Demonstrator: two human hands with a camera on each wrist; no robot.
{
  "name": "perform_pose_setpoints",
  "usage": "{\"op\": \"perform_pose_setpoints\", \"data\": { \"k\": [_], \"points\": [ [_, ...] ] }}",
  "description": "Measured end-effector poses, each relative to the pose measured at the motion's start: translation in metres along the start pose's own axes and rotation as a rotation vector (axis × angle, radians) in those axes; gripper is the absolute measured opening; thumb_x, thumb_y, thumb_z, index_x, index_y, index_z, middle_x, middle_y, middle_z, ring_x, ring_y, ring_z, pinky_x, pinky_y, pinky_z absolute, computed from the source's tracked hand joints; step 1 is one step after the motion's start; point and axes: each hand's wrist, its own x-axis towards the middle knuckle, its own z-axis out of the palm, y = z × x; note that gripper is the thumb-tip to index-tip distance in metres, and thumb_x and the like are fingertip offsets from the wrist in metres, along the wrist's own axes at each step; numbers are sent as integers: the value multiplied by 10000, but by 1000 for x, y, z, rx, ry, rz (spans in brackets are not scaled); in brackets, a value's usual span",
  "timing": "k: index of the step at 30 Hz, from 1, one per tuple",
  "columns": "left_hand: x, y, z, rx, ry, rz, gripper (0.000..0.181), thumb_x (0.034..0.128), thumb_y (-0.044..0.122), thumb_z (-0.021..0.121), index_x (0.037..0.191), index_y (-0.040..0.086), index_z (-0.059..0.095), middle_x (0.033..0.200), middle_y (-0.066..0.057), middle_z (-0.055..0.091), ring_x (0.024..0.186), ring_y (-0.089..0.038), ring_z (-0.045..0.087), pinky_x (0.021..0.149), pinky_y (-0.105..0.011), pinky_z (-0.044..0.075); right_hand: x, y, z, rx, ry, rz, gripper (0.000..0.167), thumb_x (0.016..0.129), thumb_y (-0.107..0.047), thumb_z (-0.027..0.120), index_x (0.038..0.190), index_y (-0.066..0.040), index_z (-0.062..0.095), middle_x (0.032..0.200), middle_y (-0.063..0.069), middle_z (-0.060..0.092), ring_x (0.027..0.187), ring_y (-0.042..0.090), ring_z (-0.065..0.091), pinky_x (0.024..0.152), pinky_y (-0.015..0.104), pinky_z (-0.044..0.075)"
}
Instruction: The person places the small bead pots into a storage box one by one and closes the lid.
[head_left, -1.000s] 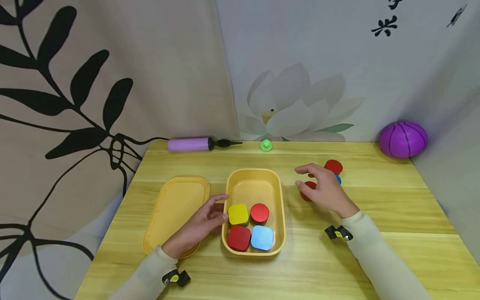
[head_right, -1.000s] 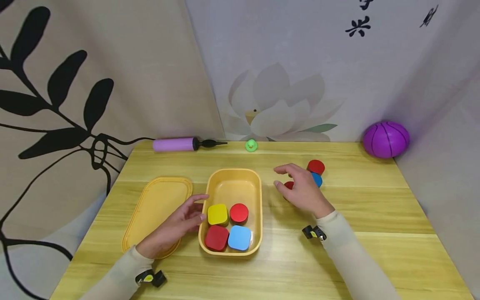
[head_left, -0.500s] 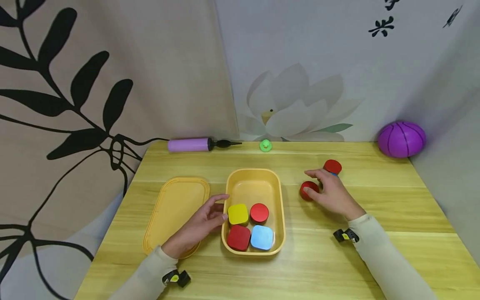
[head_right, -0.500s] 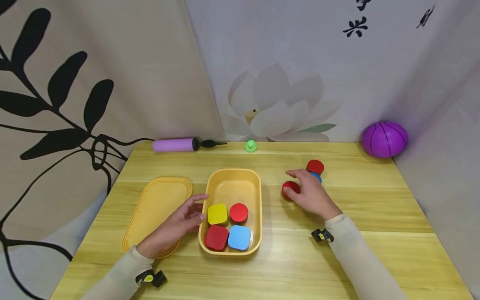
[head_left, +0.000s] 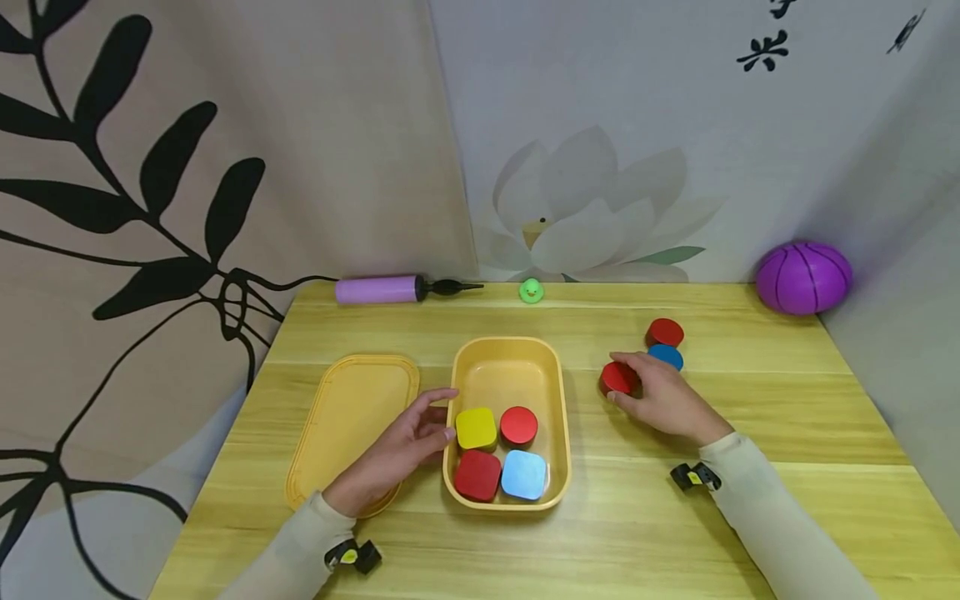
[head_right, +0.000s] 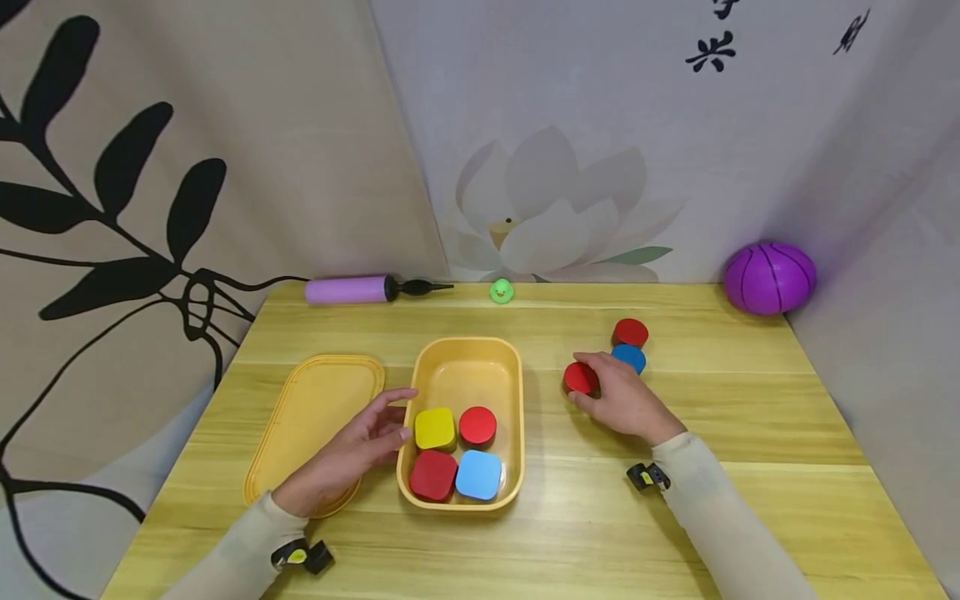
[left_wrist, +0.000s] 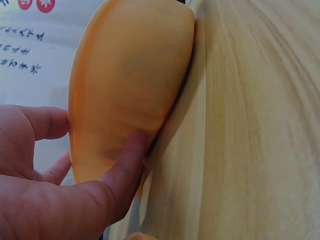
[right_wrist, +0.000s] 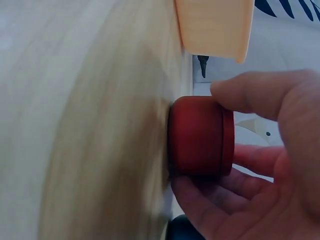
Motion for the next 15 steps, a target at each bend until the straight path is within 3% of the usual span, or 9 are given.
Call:
{"op": "perform_pose_setpoints", "data": {
  "k": [7,15],
  "points": [
    [1,0,0,-14,-3,-2,611,1086,273,622,1625,273,333,1527,-211,463,1304,-303,582,995,-419,590,1,0,-1,-3,1,-19,650,962,-266,791,1500,-4,540,1457,230,612,1269,389,607,1054,569,512],
    [0,2,0,-6,-1,-6,609,1084,286,627,1621,284,338,1526,-205,466,1299,-306,575,1005,-412,581,3,-2,-4,-8,82,-79,651,939,-320,822,1481,-47,587,1372,164,678,1080,290,671,917,470,564]
  ]
}}
